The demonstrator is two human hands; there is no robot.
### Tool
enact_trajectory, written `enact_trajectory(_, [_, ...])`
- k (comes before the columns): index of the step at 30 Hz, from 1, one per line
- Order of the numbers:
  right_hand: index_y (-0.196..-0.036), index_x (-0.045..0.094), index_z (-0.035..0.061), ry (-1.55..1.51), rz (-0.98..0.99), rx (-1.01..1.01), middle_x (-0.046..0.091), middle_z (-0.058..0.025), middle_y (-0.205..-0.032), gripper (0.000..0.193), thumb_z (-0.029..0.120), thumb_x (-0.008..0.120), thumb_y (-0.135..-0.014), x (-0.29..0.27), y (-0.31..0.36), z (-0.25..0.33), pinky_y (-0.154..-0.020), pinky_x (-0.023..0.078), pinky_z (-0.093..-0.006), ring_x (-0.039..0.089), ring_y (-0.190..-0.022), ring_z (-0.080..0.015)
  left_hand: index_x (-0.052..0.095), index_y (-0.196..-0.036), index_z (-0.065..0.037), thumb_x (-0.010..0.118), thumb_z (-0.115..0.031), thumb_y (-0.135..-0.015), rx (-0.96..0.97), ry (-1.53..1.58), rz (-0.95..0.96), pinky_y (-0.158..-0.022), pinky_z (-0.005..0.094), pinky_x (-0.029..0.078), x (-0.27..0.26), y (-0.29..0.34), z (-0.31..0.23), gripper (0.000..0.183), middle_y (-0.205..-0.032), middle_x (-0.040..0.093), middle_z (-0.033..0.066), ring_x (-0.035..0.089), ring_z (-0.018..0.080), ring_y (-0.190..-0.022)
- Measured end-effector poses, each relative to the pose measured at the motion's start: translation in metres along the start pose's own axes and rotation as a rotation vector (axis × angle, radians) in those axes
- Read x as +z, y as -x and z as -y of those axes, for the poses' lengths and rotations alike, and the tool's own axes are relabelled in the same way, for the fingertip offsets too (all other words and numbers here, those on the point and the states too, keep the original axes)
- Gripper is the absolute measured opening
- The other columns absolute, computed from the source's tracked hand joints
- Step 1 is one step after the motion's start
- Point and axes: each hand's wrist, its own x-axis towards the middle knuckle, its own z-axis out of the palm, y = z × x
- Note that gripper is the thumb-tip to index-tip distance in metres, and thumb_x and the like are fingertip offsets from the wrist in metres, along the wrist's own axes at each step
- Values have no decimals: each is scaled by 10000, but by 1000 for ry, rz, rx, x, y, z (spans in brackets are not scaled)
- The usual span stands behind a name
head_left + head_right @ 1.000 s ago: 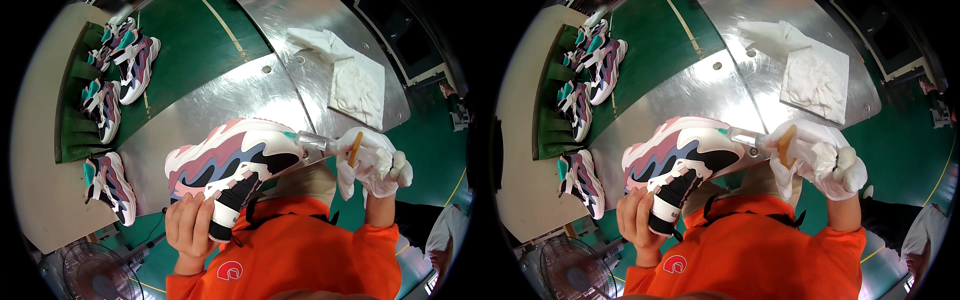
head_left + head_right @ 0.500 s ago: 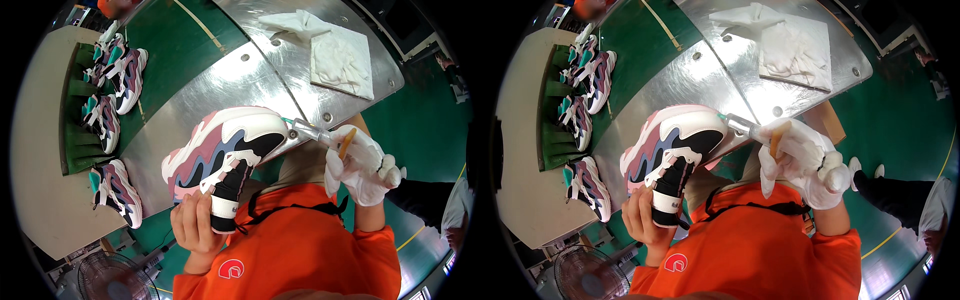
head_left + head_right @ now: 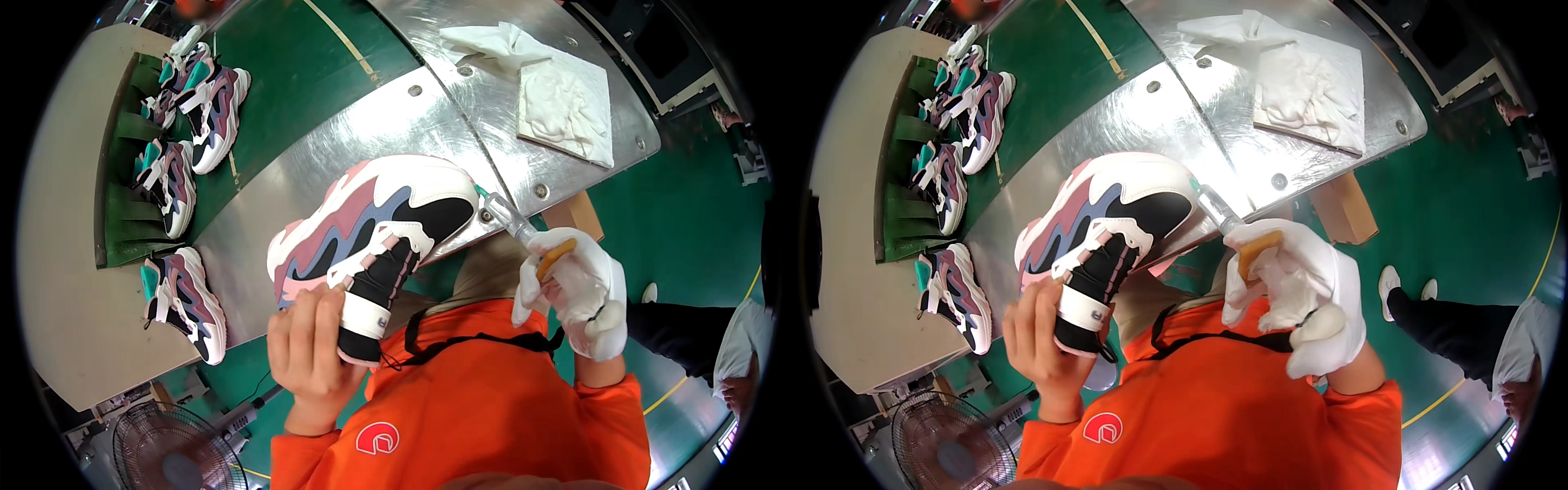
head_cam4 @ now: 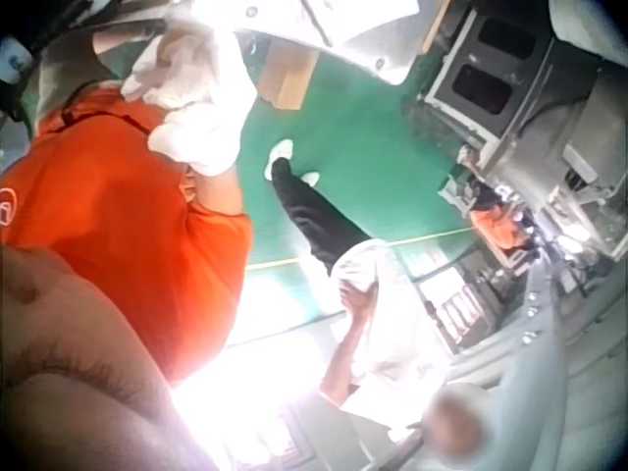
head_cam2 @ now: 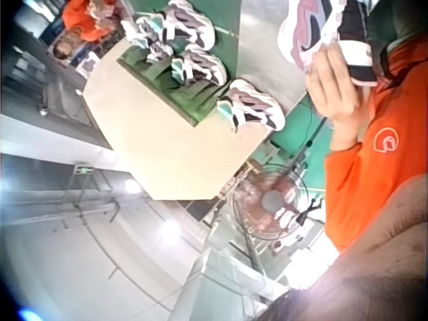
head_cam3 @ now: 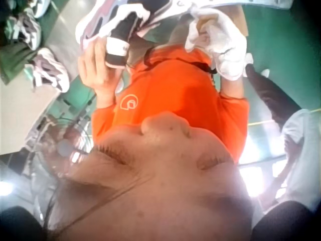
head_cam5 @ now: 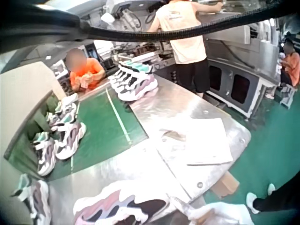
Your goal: The person applies glue to the seams of a multi-colored sneaker using a syringe with a brush tip. They hold the shoe in their left hand and apply the adhesive along the edges of the sole and upper, then place the shoe on a metal table. The process is repeated for multiple shoes in a factory setting.
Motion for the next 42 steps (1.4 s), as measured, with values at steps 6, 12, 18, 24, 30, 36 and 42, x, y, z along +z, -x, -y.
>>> enact_trajectory(6, [-1307,442,-111,108,125,-55,572,-160,-973,962,110,879,-479,-11,-6,-17,-732,516,-329,569,-874,-227,661,-1037,-44,828,-214,-616,-80,100,70,-669,352,451,-6,-27,14,484,-986,644,91,565,281,-768])
enact_trajectory(12, [-1336,432,-71,54,363,-221,576,-172,-1089,1018,9,873,-422,-39,-23,-45,-695,497,-295,557,-920,-220,638,-1021,6,851,-214,-540,-168,204,205,-798,375,467,-4,-59,26,570,-1011,642,152,607,325,-884])
enact_trajectory(18, [-1257,502,-66,380,344,-335,619,-164,-1084,891,271,912,-540,-51,-31,-56,-593,487,-265,616,-762,-208,645,-993,4,824,-142,-513,-152,299,295,-801,364,465,1,-83,49,533,-978,645,132,605,303,-874])
enact_trajectory(24, [-1247,521,-40,448,341,-486,665,-99,-988,889,355,909,-552,-61,-44,-76,-644,522,-274,598,-666,-171,661,-956,-11,832,-137,-515,-183,453,344,-771,332,472,12,-100,61,490,-919,650,97,613,266,-840])
enact_trajectory(30, [-1236,536,-30,498,320,-574,672,-107,-986,842,390,883,-594,-69,-45,-97,-628,519,-278,613,-644,-181,659,-947,2,832,-136,-522,-321,543,404,-785,322,475,17,-109,63,480,-920,656,90,622,232,-857])
enact_trajectory(36, [-1238,530,-39,560,331,-601,672,-108,-992,845,369,887,-590,-72,-46,-102,-620,516,-272,598,-625,-167,639,-1027,8,859,-208,-530,-258,603,560,-815,323,463,13,-115,75,585,-1011,641,107,613,229,-902])
enact_trajectory(42, [-1287,475,-37,432,386,-333,638,-112,-1082,869,237,902,-581,-69,-36,-93,-620,510,-251,509,-626,-97,548,-1303,1,687,-839,-529,39,846,1080,-1019,412,367,23,-184,128,1151,-1269,570,137,510,246,-1206])
